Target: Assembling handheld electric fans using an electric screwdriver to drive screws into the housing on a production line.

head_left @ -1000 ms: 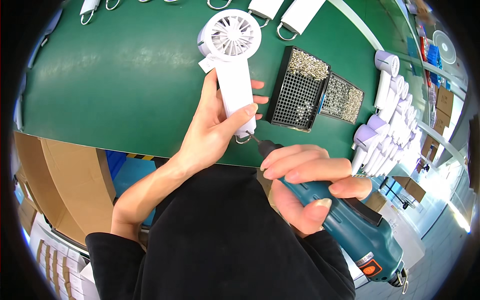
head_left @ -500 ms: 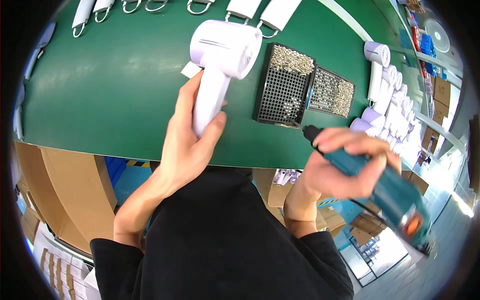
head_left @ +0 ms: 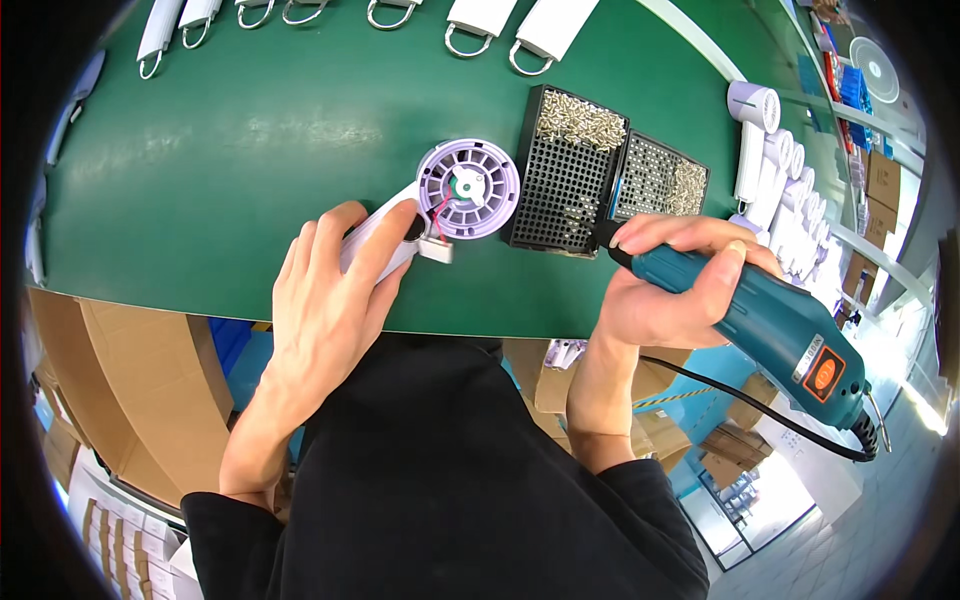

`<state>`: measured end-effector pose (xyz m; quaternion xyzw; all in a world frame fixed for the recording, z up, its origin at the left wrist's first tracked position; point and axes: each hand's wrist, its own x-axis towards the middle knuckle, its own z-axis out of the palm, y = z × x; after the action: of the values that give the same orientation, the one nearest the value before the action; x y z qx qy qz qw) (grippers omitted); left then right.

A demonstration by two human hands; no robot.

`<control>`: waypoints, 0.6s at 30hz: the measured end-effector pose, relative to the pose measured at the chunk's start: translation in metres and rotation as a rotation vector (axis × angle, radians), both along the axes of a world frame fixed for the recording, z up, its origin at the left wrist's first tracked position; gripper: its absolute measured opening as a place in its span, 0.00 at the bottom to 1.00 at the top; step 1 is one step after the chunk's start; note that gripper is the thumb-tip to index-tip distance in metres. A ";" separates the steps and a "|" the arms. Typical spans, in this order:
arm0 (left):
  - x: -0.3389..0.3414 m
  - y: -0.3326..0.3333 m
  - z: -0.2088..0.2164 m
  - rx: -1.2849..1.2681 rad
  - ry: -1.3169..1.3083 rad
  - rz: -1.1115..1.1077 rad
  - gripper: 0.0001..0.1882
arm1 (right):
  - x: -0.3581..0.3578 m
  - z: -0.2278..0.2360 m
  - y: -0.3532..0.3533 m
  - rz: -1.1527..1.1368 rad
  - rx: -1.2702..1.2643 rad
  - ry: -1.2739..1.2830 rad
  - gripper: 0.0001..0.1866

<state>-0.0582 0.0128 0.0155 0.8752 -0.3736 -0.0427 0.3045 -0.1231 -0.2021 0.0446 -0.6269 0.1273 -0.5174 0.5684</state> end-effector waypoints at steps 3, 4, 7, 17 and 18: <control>0.002 -0.001 0.003 0.054 -0.026 -0.043 0.30 | 0.005 0.002 0.006 0.006 -0.018 0.019 0.13; 0.002 0.000 0.003 0.095 -0.041 -0.056 0.31 | 0.008 0.003 0.008 -0.050 -0.079 0.086 0.11; 0.001 0.004 0.002 0.139 -0.068 -0.076 0.33 | 0.006 0.004 0.007 -0.044 -0.104 0.094 0.10; -0.012 0.015 0.003 0.113 -0.072 -0.171 0.36 | -0.008 0.045 0.027 0.235 -0.032 -0.126 0.16; -0.012 0.015 0.003 0.110 -0.071 -0.170 0.36 | -0.005 0.048 0.031 0.281 -0.061 -0.149 0.17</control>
<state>-0.0701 0.0279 0.0181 0.8567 -0.4541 -0.0577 0.2378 -0.1284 -0.1712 0.0922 -0.6153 -0.0200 -0.4815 0.6237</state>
